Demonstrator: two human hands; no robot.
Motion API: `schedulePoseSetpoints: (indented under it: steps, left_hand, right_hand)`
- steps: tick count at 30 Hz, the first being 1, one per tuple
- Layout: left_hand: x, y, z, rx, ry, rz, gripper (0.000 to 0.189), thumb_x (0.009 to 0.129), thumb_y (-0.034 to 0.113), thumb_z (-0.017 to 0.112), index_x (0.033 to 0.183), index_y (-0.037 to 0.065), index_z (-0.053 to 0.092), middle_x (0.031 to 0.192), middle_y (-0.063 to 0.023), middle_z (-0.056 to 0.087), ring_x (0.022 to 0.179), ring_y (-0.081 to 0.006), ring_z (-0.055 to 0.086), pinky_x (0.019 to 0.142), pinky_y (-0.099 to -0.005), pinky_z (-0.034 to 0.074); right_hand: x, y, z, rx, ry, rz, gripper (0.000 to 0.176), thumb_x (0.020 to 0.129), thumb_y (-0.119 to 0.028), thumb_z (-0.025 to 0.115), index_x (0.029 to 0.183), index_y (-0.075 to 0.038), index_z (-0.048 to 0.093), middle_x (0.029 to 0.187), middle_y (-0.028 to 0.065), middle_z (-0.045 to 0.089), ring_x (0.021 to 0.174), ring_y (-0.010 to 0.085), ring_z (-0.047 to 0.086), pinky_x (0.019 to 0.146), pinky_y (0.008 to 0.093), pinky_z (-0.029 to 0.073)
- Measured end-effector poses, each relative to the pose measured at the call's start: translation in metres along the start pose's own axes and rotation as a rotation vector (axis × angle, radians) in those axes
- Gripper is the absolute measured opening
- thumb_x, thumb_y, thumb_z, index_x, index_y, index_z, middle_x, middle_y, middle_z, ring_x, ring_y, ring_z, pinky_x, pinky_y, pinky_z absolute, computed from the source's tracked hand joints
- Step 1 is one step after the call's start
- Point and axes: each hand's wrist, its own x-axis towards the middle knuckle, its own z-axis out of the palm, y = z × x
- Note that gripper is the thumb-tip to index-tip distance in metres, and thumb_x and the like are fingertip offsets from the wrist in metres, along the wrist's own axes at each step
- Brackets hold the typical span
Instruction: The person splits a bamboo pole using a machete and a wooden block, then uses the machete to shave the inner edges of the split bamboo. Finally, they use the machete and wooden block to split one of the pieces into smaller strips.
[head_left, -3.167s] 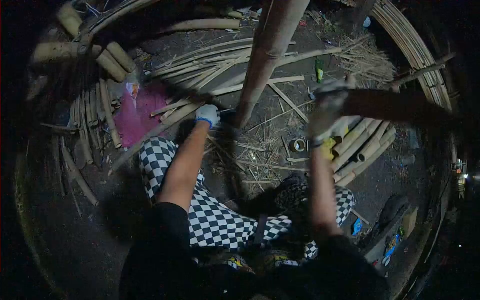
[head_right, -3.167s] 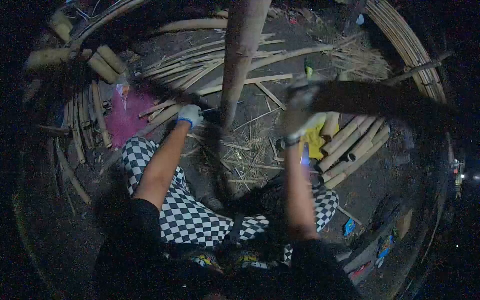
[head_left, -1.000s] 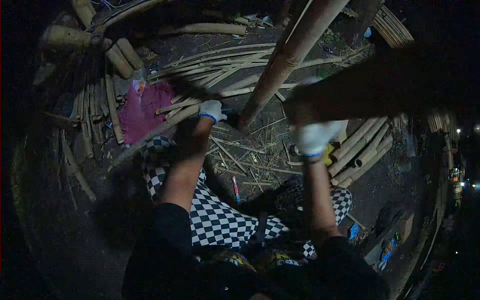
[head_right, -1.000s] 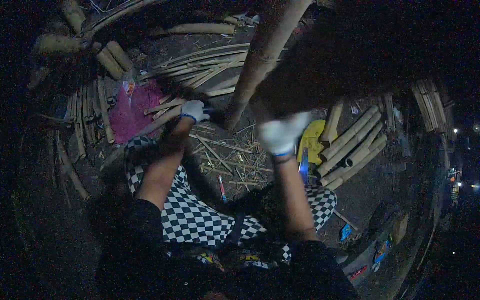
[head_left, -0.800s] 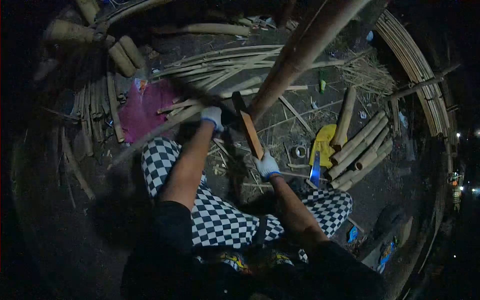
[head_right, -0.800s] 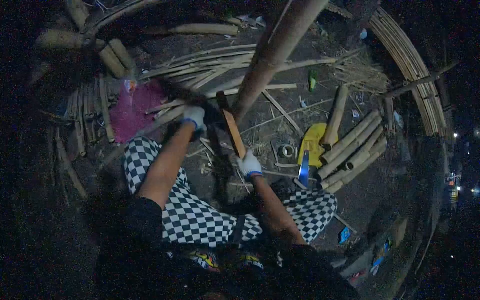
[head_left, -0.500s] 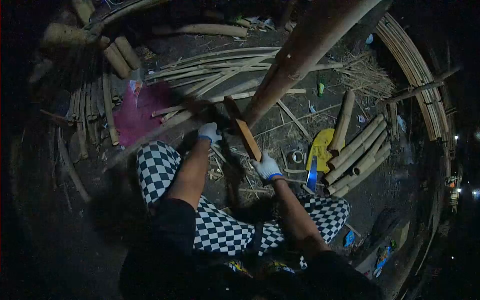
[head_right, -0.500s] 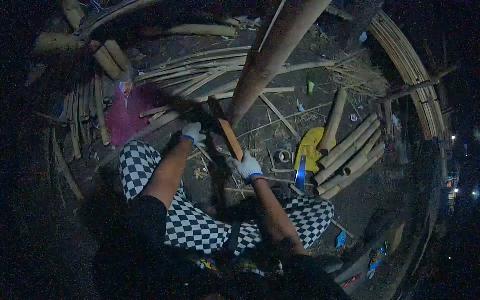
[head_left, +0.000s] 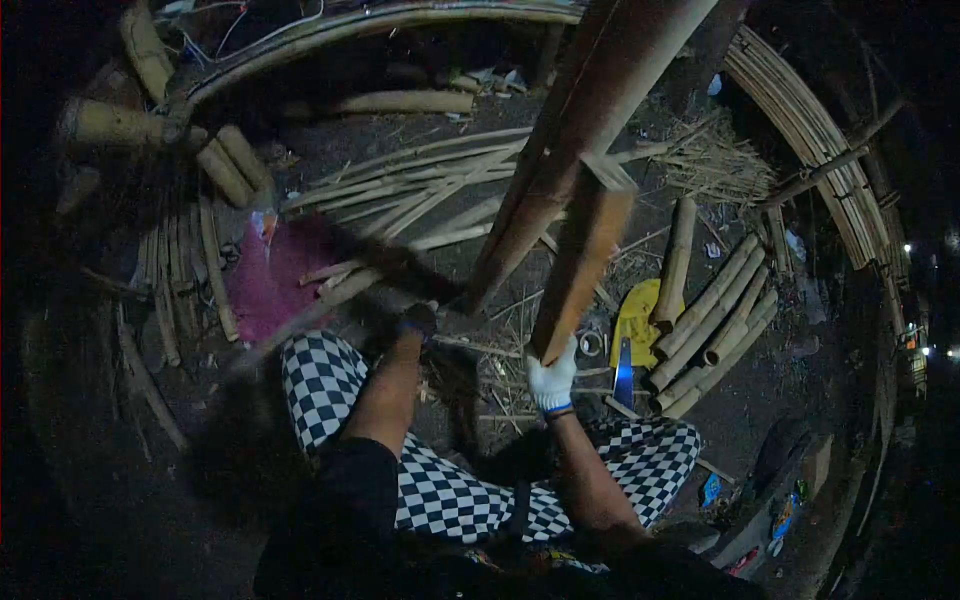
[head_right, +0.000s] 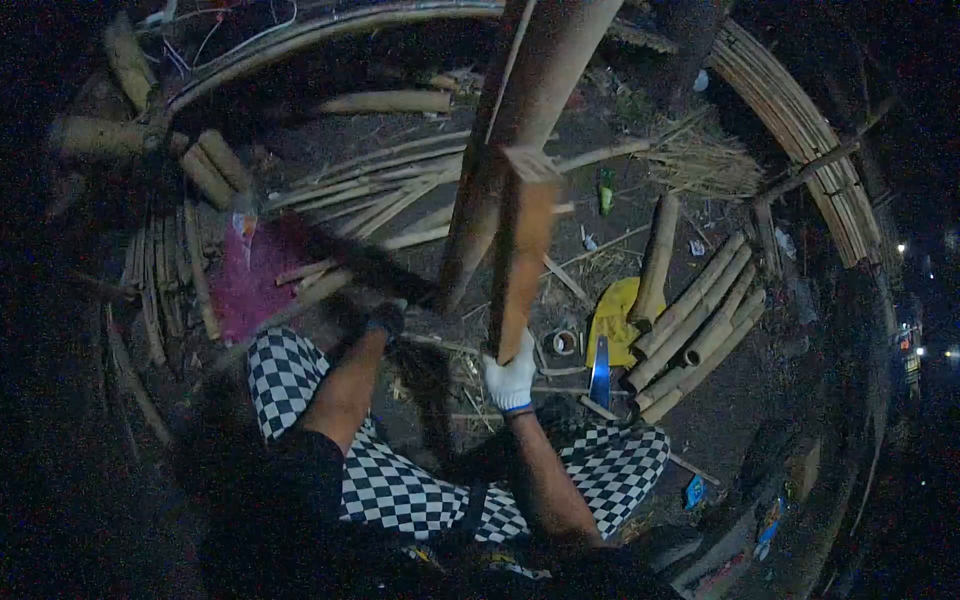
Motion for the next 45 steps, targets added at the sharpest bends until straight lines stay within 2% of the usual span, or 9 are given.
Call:
schedulePoseSetpoints:
  steps: [8, 13, 15, 18, 23, 26, 29, 42, 45]
  left_hand:
    - [0.010, 0.002, -0.006, -0.263, -0.226, -0.155, 0.036, 0.083, 0.016, 0.062, 0.118, 0.006, 0.060, 0.116, -0.0221, 0.062, 0.106, -0.0413, 0.060, 0.091, -0.0494, 0.048]
    - [0.072, -0.041, 0.092, -0.296, -0.127, -0.060, 0.051, 0.081, 0.035, 0.066, 0.123, 0.007, 0.060, 0.117, -0.0229, 0.062, 0.110, -0.0403, 0.058, 0.092, -0.0451, 0.048]
    - [0.043, -0.019, 0.004, -0.378, 0.211, 0.125, 0.062, 0.077, 0.051, 0.065, 0.121, 0.007, 0.064, 0.122, -0.0176, 0.063, 0.117, -0.0328, 0.056, 0.102, -0.0406, 0.040]
    - [0.021, 0.039, -0.221, -0.142, -0.252, -0.067, 0.067, 0.084, 0.061, 0.052, 0.125, 0.008, 0.063, 0.123, -0.0172, 0.062, 0.119, -0.0321, 0.055, 0.103, -0.0388, 0.040]
    - [0.052, 0.062, -0.455, -0.158, 0.716, 0.381, 0.055, 0.101, 0.033, 0.043, 0.149, 0.007, 0.031, 0.148, -0.0173, 0.039, 0.141, -0.0283, 0.031, 0.114, -0.0397, 0.027]
    - [0.001, 0.143, -0.597, -1.250, 0.938, 0.801, 0.041, 0.097, 0.020, 0.055, 0.135, 0.005, 0.051, 0.140, -0.0124, 0.050, 0.126, -0.0209, 0.050, 0.105, -0.0330, 0.040]
    - [0.018, 0.165, -0.675, -0.811, 1.106, 1.038, 0.034, 0.098, 0.025, 0.055, 0.125, 0.006, 0.060, 0.122, -0.0087, 0.064, 0.111, -0.0199, 0.060, 0.097, -0.0306, 0.045]
    - [0.047, 0.156, -0.716, -0.756, 0.565, 0.583, 0.068, 0.096, 0.063, 0.032, 0.110, 0.008, 0.071, 0.108, -0.0184, 0.069, 0.109, -0.0320, 0.060, 0.098, -0.0364, 0.041]
    - [0.142, 0.127, -0.712, -0.364, 1.408, 1.043, 0.071, 0.098, 0.061, 0.030, 0.124, 0.004, 0.063, 0.115, -0.0185, 0.067, 0.119, -0.0290, 0.055, 0.106, -0.0343, 0.036]
  right_hand:
    - [0.005, 0.009, -0.008, -0.338, -0.038, 0.247, 0.085, 0.073, -0.023, 0.079, 0.140, 0.006, 0.035, 0.132, 0.0258, 0.050, 0.121, 0.0356, 0.052, 0.104, 0.0414, 0.040]
    - [0.111, -0.200, -0.048, -0.241, 0.333, -0.619, 0.081, 0.073, -0.024, 0.082, 0.136, 0.004, 0.039, 0.135, 0.0234, 0.046, 0.127, 0.0347, 0.044, 0.108, 0.0429, 0.036]
    - [0.148, -0.300, -0.074, -0.065, 0.474, -1.045, 0.089, 0.069, -0.032, 0.087, 0.137, 0.002, 0.040, 0.135, 0.0219, 0.046, 0.122, 0.0342, 0.050, 0.103, 0.0414, 0.043]
    - [0.197, -0.418, -0.085, 0.032, 0.572, -1.517, 0.081, 0.069, -0.040, 0.085, 0.131, -0.003, 0.049, 0.119, 0.0200, 0.056, 0.110, 0.0325, 0.058, 0.093, 0.0398, 0.050]
    - [0.239, -0.473, -0.045, -0.496, 0.501, -1.240, 0.045, 0.077, -0.052, 0.071, 0.082, -0.008, 0.066, 0.081, 0.0175, 0.066, 0.079, 0.0376, 0.065, 0.069, 0.0447, 0.053]
    - [0.245, -0.470, -0.030, -0.486, 0.539, -1.257, 0.035, 0.079, -0.044, 0.068, 0.078, -0.009, 0.067, 0.077, 0.0161, 0.067, 0.077, 0.0368, 0.066, 0.069, 0.0451, 0.054]
    - [0.232, -0.484, -0.030, -0.508, 0.418, -1.157, 0.025, 0.080, -0.034, 0.065, 0.082, -0.010, 0.069, 0.078, 0.0165, 0.068, 0.078, 0.0361, 0.068, 0.070, 0.0447, 0.054]
    - [0.237, -0.508, -0.032, -0.740, -0.023, -1.036, 0.036, 0.076, -0.026, 0.064, 0.106, -0.007, 0.068, 0.109, 0.0223, 0.066, 0.101, 0.0384, 0.063, 0.088, 0.0432, 0.052]
    - [0.255, -0.503, -0.013, -0.636, 0.125, -0.986, 0.034, 0.075, -0.025, 0.063, 0.102, -0.006, 0.069, 0.104, 0.0231, 0.067, 0.101, 0.0378, 0.064, 0.087, 0.0455, 0.052]
